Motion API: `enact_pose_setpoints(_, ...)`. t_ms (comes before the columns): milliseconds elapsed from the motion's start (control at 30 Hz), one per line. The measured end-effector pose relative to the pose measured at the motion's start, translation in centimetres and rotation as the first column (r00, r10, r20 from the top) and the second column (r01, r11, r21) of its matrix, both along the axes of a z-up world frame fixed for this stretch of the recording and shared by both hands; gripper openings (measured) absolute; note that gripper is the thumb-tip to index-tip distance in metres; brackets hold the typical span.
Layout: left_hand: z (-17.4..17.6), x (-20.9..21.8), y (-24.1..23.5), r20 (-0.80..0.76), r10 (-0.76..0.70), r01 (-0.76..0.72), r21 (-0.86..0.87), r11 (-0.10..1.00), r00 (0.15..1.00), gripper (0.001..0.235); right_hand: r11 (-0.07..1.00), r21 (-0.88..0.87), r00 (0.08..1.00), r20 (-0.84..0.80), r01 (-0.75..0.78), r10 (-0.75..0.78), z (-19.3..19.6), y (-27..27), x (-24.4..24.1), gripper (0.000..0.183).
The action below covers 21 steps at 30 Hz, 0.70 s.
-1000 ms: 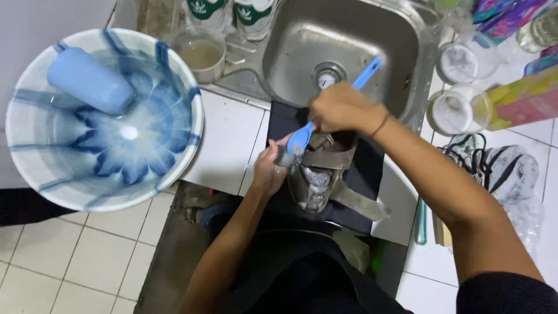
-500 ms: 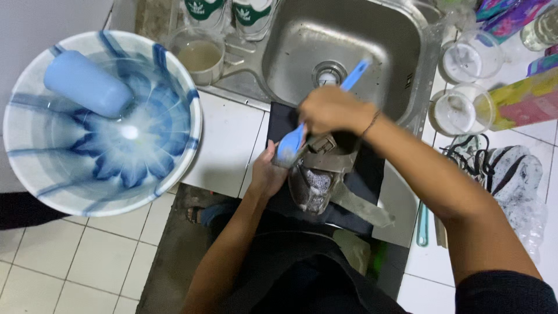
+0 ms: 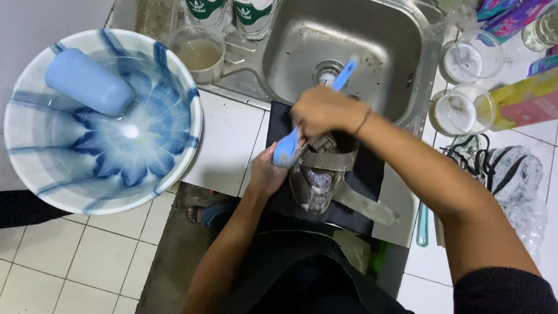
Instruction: The person scrubs a brown leather sandal with a blue brush and soapy water at a kitchen sink. They repeatedly dip the brush into a container of cleaning solution and scrub the sandal's straps, sole, and interior.
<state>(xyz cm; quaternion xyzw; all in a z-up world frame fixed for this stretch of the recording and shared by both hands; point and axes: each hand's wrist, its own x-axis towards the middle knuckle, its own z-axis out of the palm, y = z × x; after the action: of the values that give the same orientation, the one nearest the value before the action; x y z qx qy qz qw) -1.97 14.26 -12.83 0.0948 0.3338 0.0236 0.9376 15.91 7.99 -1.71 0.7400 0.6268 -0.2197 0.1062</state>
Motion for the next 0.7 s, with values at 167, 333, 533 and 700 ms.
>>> enact_pose_setpoints(167, -7.6, -1.2, -1.5, -0.022, -0.166, 0.038, 0.995, 0.090, 0.986, 0.065, 0.993, 0.101, 0.998, -0.012, -0.055, 0.056, -0.2, -0.2, -2.0, 0.010)
enact_pose_setpoints(333, -3.1, -0.3, 0.1, 0.496, -0.181, -0.040, 0.403, 0.914, 0.849, 0.060, 0.978, 0.202, 0.997, 0.062, -0.061, 0.049, 2.0, -0.6, -1.6, 0.017)
enact_pose_setpoints(533, -4.1, -0.4, 0.0, 0.221, -0.094, 0.051, 0.191, 0.980, 0.971, 0.046, 0.988, 0.110, 0.994, 0.036, -0.111, 0.107, 1.3, -0.6, -1.2, 0.009)
enact_pose_setpoints(700, 2.2, -3.2, -0.9, 0.137, -0.239, 0.005, 0.858, 0.513, 0.961, 0.044, 0.990, 0.135, 0.999, -0.022, 0.027, -0.025, 2.5, -1.7, 0.7, 0.018)
